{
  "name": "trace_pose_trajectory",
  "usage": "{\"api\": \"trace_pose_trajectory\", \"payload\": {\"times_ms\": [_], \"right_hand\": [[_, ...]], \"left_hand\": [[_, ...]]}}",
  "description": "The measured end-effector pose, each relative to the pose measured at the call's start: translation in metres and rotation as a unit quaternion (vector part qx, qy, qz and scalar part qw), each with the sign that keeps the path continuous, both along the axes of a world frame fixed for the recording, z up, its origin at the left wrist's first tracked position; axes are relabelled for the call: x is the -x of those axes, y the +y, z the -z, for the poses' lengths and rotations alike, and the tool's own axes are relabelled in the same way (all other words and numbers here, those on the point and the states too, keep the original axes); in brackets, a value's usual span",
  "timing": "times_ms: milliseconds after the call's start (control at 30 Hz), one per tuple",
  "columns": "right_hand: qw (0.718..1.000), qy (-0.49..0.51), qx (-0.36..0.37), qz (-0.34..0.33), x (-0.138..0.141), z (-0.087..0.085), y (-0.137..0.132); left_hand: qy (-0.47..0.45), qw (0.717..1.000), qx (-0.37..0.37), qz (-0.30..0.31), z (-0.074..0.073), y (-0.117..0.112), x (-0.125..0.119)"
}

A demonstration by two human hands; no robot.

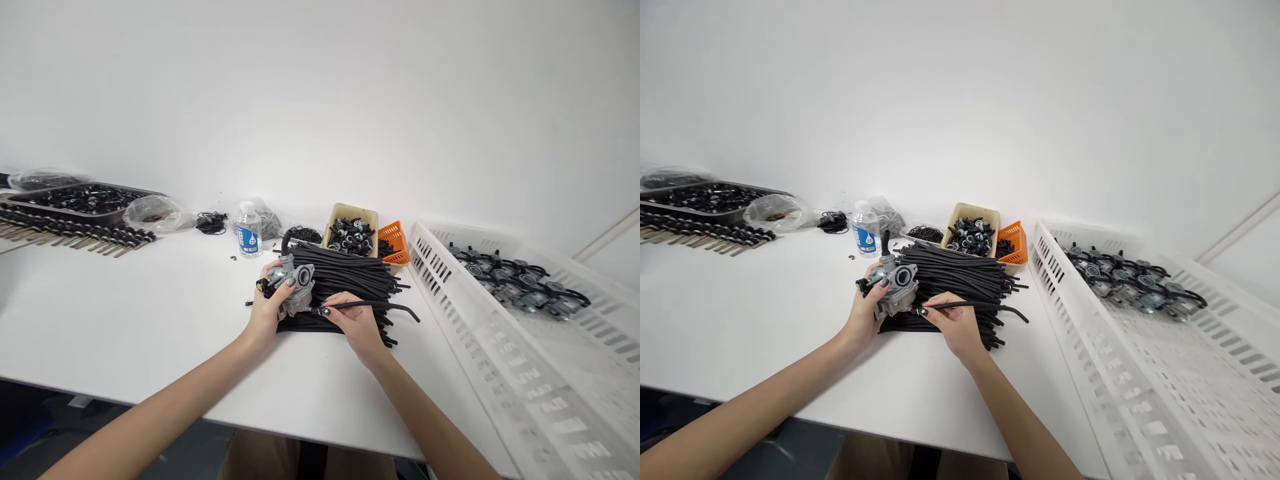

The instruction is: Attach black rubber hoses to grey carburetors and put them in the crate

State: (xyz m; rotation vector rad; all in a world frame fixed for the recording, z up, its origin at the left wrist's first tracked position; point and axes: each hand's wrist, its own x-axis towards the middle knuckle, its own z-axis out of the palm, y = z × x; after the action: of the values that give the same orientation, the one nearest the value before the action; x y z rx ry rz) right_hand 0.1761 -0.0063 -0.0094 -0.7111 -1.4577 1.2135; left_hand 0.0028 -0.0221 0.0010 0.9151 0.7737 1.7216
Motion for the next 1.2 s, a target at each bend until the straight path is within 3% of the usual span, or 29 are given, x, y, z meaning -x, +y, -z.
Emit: {"api": "trace_pose_trajectory", "payload": {"times_ms": [167, 400, 533, 667, 800, 967, 1200], "right_hand": [[0.999, -0.017, -0.029, 0.004, -0.002, -0.001, 0.002], [0.993, 0.023, 0.049, -0.101, 0.001, -0.006, -0.007], [0.989, 0.036, 0.067, -0.125, 0.003, -0.009, -0.01], [0.989, 0.02, 0.066, -0.134, 0.002, -0.011, -0.011], [0.99, 0.016, 0.061, -0.124, 0.003, -0.009, -0.01], [0.991, -0.02, 0.048, -0.123, 0.005, -0.005, -0.009], [0.993, -0.056, 0.016, -0.105, 0.006, -0.004, -0.007]], "left_hand": [[-0.003, 1.0, 0.017, -0.008, -0.001, 0.0, -0.002], [-0.005, 1.0, 0.029, -0.01, -0.003, -0.002, -0.003], [0.01, 0.999, 0.016, -0.028, 0.0, -0.002, -0.005], [0.054, 0.997, -0.024, -0.058, 0.005, -0.003, -0.004], [0.026, 0.999, -0.004, -0.043, 0.005, -0.006, -0.004], [0.081, 0.993, -0.035, -0.082, 0.007, -0.007, -0.004], [0.037, 0.995, -0.016, -0.095, 0.012, -0.006, -0.004]]}}
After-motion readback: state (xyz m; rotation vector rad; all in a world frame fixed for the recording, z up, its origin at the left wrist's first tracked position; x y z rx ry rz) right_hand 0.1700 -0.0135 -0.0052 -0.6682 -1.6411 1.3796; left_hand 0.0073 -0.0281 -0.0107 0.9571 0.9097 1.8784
